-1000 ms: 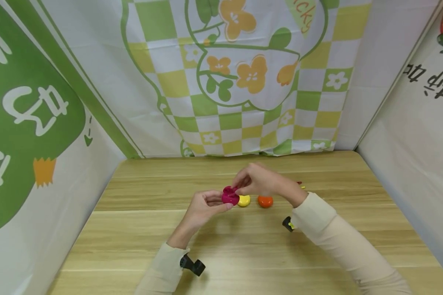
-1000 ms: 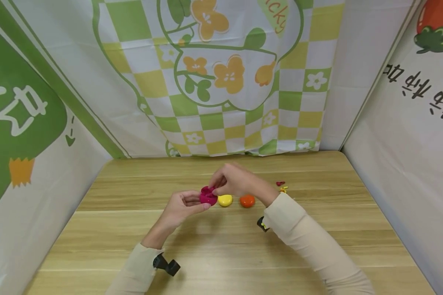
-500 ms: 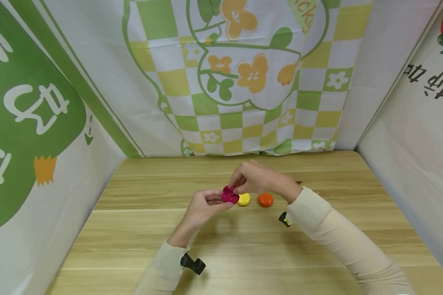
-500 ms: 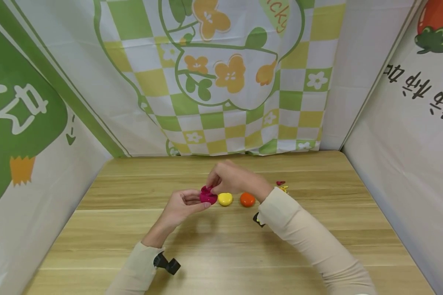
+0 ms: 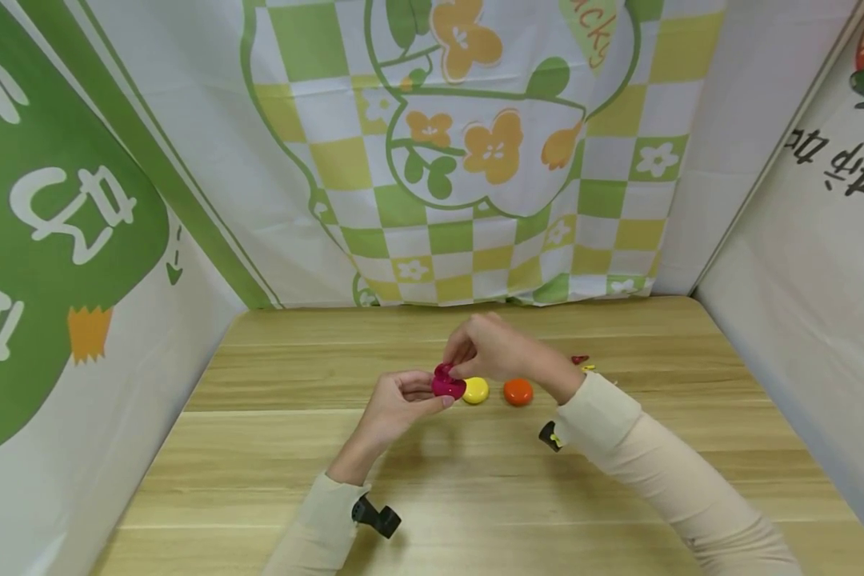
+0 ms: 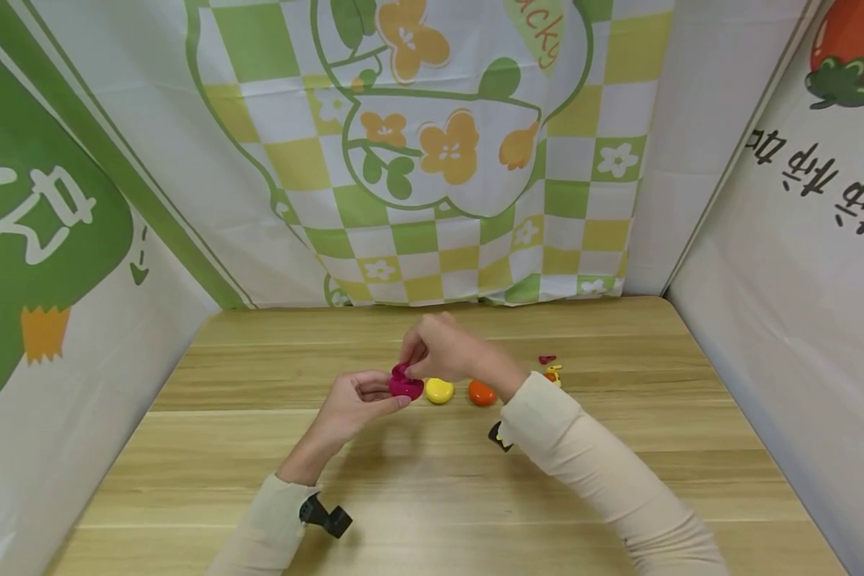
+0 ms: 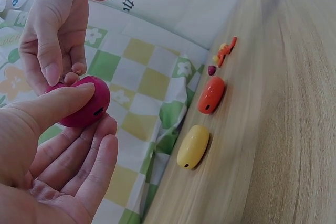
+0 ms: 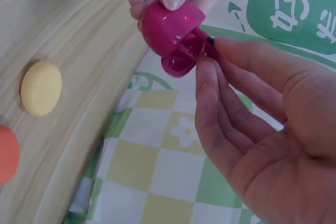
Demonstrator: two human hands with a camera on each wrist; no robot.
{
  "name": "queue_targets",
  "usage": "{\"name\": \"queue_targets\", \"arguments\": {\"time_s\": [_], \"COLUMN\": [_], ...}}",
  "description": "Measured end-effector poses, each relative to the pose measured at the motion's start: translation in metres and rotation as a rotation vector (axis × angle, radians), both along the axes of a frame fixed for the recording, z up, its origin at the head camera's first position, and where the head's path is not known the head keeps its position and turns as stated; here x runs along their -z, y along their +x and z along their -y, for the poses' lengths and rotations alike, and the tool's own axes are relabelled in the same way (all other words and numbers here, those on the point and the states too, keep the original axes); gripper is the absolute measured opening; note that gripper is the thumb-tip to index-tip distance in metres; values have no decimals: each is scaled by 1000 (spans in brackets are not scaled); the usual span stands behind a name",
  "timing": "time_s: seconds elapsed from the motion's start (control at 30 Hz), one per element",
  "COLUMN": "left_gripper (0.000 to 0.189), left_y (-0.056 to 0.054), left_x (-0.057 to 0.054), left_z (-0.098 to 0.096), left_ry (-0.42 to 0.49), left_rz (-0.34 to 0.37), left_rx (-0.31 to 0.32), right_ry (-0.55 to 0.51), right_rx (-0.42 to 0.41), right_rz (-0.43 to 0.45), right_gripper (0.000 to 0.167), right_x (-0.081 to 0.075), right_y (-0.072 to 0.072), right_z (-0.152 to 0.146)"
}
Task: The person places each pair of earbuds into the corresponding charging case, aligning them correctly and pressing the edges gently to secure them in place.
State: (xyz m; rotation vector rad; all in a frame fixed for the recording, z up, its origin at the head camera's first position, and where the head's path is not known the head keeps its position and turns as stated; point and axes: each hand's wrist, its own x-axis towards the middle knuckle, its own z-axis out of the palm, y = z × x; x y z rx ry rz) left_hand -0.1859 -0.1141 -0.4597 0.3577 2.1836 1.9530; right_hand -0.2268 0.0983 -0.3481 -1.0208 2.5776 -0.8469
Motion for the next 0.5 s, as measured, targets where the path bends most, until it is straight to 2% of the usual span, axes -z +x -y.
{"name": "queue_targets", "arguments": {"time_s": [0.23, 0.5], "left_gripper": [30, 31], "left_y": [1, 0], "left_x": [0, 3], "left_z": [0, 1], "left_ry": [10, 2], "left_rz": [-1, -3], "left_rx": [9, 7], "right_ry": [-35, -51], "right_rx": [60, 208], "right_rz": [-1, 47], "right_gripper": [3, 5], "right_x": [5, 7], "right_y": [5, 15], "right_z": [3, 12]}}
